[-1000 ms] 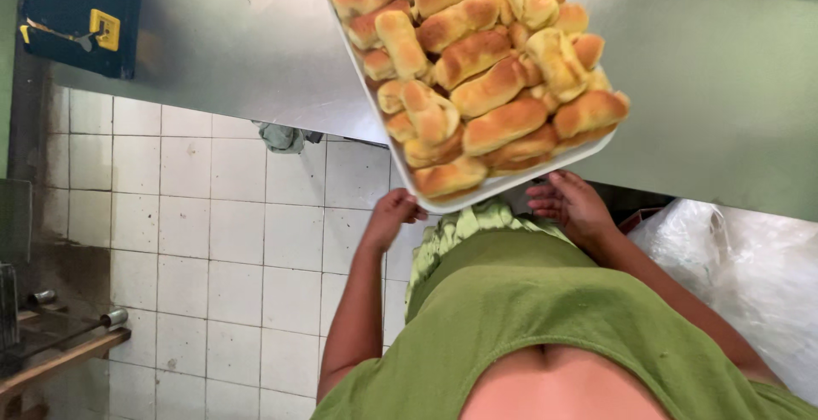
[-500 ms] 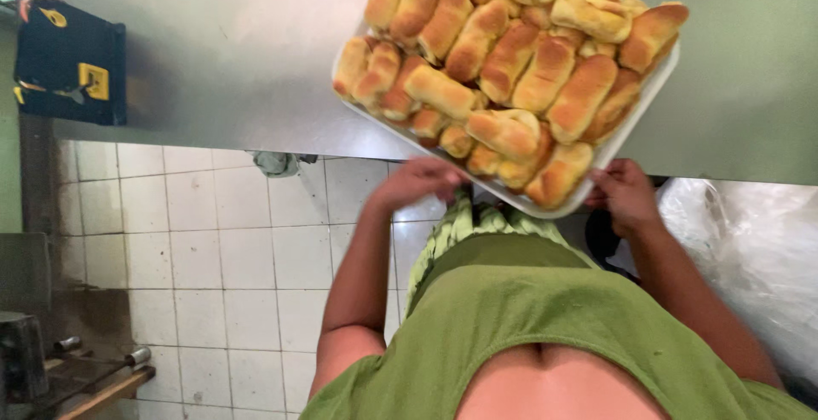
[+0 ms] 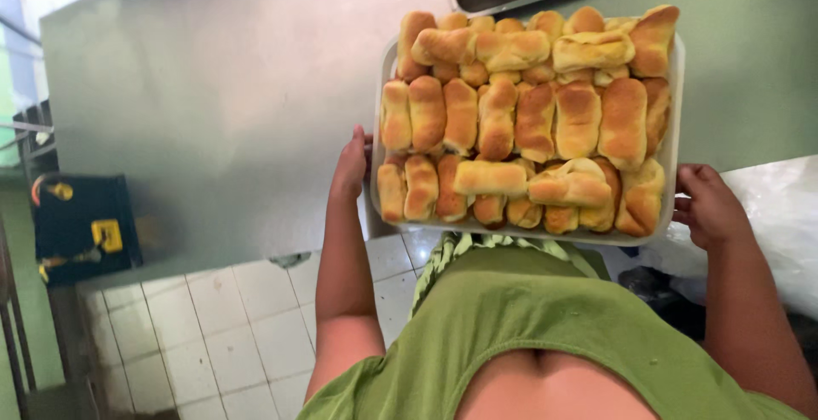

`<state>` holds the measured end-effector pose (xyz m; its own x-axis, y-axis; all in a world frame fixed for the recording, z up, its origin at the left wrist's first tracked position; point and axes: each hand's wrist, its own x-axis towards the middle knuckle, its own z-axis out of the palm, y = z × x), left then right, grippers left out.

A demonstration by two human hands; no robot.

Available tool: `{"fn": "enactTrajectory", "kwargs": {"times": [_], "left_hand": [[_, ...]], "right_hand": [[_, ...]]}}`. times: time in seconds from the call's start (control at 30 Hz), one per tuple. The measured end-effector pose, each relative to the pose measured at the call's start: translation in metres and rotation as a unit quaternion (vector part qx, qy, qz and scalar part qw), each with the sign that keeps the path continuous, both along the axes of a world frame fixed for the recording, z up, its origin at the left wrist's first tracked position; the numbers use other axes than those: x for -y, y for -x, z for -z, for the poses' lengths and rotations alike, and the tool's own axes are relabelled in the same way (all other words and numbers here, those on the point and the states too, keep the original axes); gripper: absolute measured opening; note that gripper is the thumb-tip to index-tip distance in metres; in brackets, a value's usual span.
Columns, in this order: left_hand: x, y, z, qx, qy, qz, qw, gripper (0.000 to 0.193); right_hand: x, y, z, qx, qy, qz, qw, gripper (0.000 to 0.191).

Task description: The person wipes their hands with a cloth, then picks up a metal tray filled with baked bread rolls and carries it across the bakery, later holding a second tray of rolls and moving it along the stainless steel worktable.

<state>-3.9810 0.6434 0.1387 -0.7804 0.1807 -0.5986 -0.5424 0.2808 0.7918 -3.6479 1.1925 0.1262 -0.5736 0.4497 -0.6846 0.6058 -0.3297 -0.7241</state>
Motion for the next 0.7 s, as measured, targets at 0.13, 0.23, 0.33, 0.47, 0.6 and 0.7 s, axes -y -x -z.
{"fn": "enactTrajectory", "kwargs": {"times": [0.13,0.23,0.33,0.47,0.6,0.7], "left_hand": [[0.002,0.001,-0.017,0.036,0.055,0.033,0.997,0.079],[-0.004,-0.001,-0.027,0.149,-0.069,0.039,0.986,0.081],[-0.012,-0.004,-0.030,0.112,-0.055,0.084,0.989,0.072],[-0.015,-0.013,-0.023,0.110,-0.240,0.041,0.964,0.064],[-0.016,-0.022,-0.013,0.145,-0.348,0.037,0.925,0.066],[-0.027,-0.025,-0.010,0.170,-0.438,0.061,0.881,0.065]], "right_hand": [[0.024,-0.009,-0.017,-0.078,0.037,0.013,0.996,0.070],[0.048,-0.013,-0.033,-0.190,0.082,0.033,0.978,0.082],[0.067,-0.016,-0.050,-0.205,0.095,0.051,0.973,0.080],[0.089,-0.018,-0.064,-0.182,0.061,0.077,0.978,0.075],[0.107,-0.027,-0.070,-0.175,0.002,0.097,0.980,0.073],[0.109,-0.038,-0.079,-0.202,-0.003,0.077,0.976,0.071]]}}
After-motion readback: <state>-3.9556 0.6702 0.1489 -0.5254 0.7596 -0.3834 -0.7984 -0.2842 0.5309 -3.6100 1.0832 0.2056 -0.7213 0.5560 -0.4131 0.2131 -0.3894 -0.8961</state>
